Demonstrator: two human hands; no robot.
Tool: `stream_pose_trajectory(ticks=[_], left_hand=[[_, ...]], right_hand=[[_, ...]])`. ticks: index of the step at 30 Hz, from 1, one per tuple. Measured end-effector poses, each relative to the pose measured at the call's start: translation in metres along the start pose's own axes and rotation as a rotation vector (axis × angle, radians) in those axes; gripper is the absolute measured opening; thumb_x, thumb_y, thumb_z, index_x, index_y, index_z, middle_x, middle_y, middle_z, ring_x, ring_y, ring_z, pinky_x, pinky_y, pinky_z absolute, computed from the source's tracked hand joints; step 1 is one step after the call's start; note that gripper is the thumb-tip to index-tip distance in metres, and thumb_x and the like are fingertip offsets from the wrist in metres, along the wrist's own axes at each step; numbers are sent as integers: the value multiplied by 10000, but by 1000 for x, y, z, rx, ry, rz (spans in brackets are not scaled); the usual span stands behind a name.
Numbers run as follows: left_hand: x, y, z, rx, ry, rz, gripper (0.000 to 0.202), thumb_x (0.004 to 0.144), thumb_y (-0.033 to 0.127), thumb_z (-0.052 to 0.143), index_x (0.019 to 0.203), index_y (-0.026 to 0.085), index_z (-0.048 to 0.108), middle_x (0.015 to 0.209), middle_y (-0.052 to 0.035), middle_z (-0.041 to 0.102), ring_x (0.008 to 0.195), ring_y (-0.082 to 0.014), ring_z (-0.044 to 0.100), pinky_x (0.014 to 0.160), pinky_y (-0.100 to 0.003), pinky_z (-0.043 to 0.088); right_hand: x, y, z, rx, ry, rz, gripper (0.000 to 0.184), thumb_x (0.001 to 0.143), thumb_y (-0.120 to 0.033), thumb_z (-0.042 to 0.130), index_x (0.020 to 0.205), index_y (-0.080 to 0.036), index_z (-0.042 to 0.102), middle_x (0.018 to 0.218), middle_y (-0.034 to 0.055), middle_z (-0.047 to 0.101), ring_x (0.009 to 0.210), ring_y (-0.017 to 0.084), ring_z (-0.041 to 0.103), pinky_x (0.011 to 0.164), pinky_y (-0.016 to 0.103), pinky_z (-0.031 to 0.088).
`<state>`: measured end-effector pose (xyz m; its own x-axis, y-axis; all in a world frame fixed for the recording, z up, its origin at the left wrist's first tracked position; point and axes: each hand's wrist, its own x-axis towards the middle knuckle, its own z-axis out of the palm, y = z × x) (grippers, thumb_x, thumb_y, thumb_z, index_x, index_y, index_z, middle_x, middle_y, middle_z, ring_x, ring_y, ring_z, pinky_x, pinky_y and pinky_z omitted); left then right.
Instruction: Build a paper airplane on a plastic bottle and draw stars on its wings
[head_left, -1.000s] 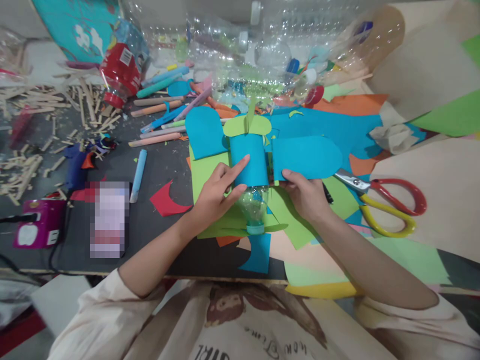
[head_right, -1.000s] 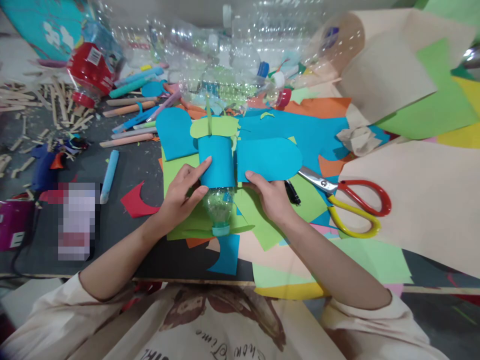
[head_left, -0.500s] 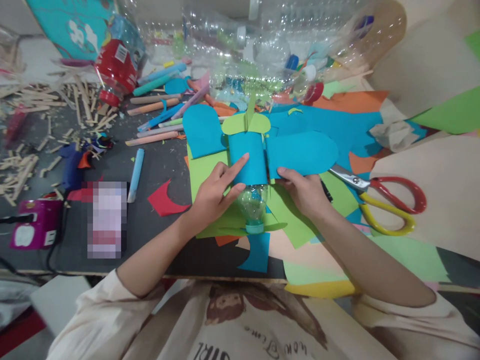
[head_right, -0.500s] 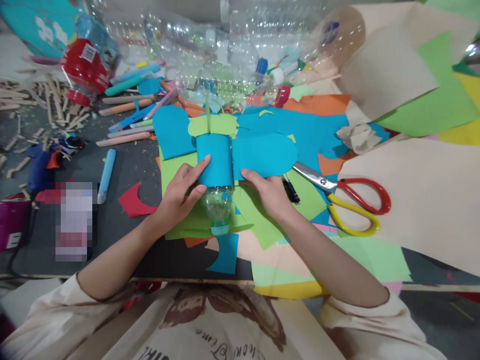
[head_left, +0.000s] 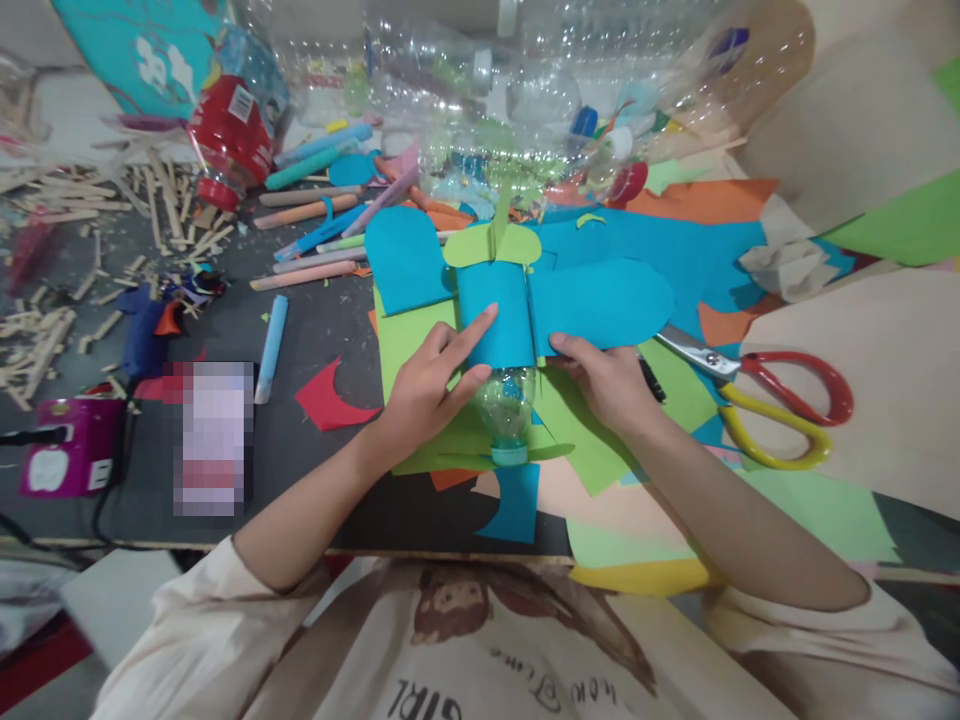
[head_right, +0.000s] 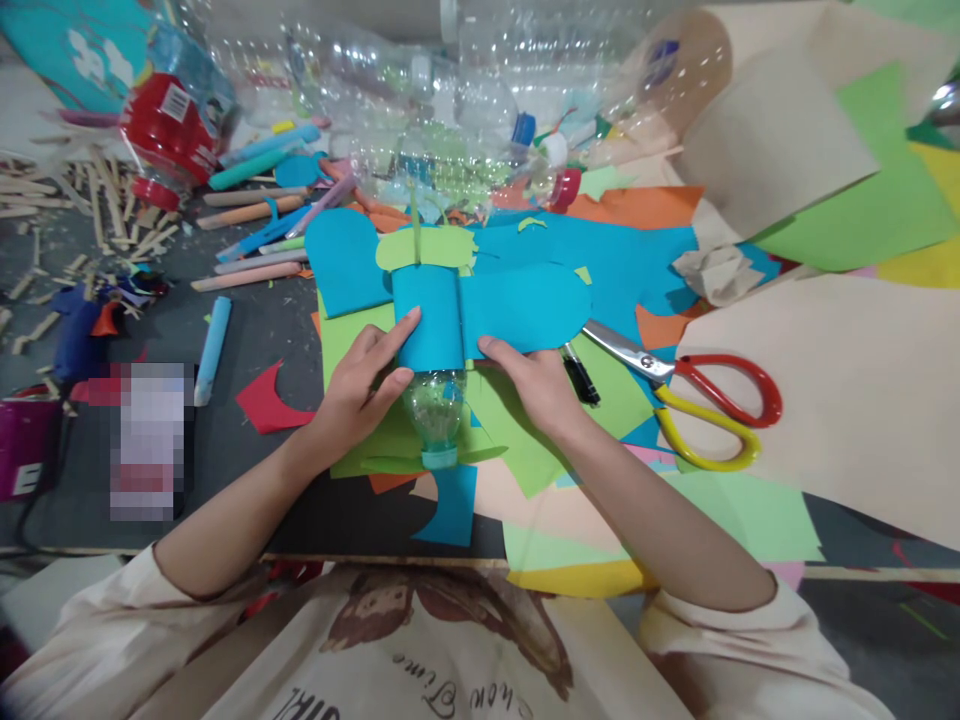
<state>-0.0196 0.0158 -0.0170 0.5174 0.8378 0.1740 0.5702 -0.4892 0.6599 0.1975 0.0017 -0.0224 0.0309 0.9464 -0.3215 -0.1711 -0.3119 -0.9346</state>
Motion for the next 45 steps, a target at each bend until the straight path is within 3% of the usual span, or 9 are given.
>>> stream_pose_trajectory(ticks=[16, 25, 28, 33, 37, 40, 45], left_hand=[[-1, -2, 1, 16, -7, -7, 641, 1009, 593, 227, 1511, 231, 391, 857, -27, 457, 733, -168, 412, 648, -260, 377], [0, -1, 1, 30, 18, 23, 648, 1017, 575, 234, 1487, 169, 420, 847, -18, 426, 710, -153, 418, 617, -247, 387], [1, -1, 0, 39, 6, 4, 660, 1011, 592, 219, 1493, 183, 411, 845, -20, 428, 716, -161, 415, 616, -252, 389], [1, 0, -1, 33, -25, -40, 689, 994, 632, 198, 1502, 212, 397, 850, -28, 444, 714, -174, 418, 609, -263, 380], [2, -2, 0, 34, -36, -67, 685, 985, 655, 180, 1506, 262, 385, 880, -33, 470, 722, -173, 446, 616, -259, 375], [3, -1, 0, 40, -46, -87, 739, 967, 691, 151, 1500, 243, 400, 872, -36, 478, 716, -174, 449, 607, -260, 381], [5, 3, -2, 61, -77, -128, 827, 945, 718, 94, 1506, 193, 399, 891, -54, 491, 729, -180, 446, 615, -269, 403]], right_hand=[[-1, -3, 1, -13, 4, 14, 498, 750, -446, 761, 1226, -328, 670, 1080, 24, 765, 1081, 303, 699, 922, 482, 605], [-1, -5, 5, 14, 9, 7, 557, 735, -428, 775, 1268, -329, 648, 1078, 34, 764, 1079, 307, 696, 927, 498, 595], [0, -2, 3, 17, -7, 9, 483, 744, -426, 783, 1206, -327, 683, 1084, 32, 763, 1038, 293, 712, 925, 497, 597], [2, -6, -6, -13, -85, 39, 316, 697, -475, 821, 922, -264, 750, 1040, 55, 772, 967, 292, 726, 921, 521, 587], [5, -14, -18, -186, -236, 80, 416, 599, -532, 864, 872, -234, 761, 1026, 96, 775, 1009, 343, 706, 986, 609, 521], [6, -21, -21, -308, -251, 32, 531, 617, -584, 835, 1016, -243, 757, 1164, 106, 748, 1143, 369, 658, 1051, 624, 470], [5, -27, -15, -366, -311, -23, 702, 631, -673, 783, 1164, -223, 707, 1228, 140, 722, 1166, 383, 653, 1012, 595, 520]])
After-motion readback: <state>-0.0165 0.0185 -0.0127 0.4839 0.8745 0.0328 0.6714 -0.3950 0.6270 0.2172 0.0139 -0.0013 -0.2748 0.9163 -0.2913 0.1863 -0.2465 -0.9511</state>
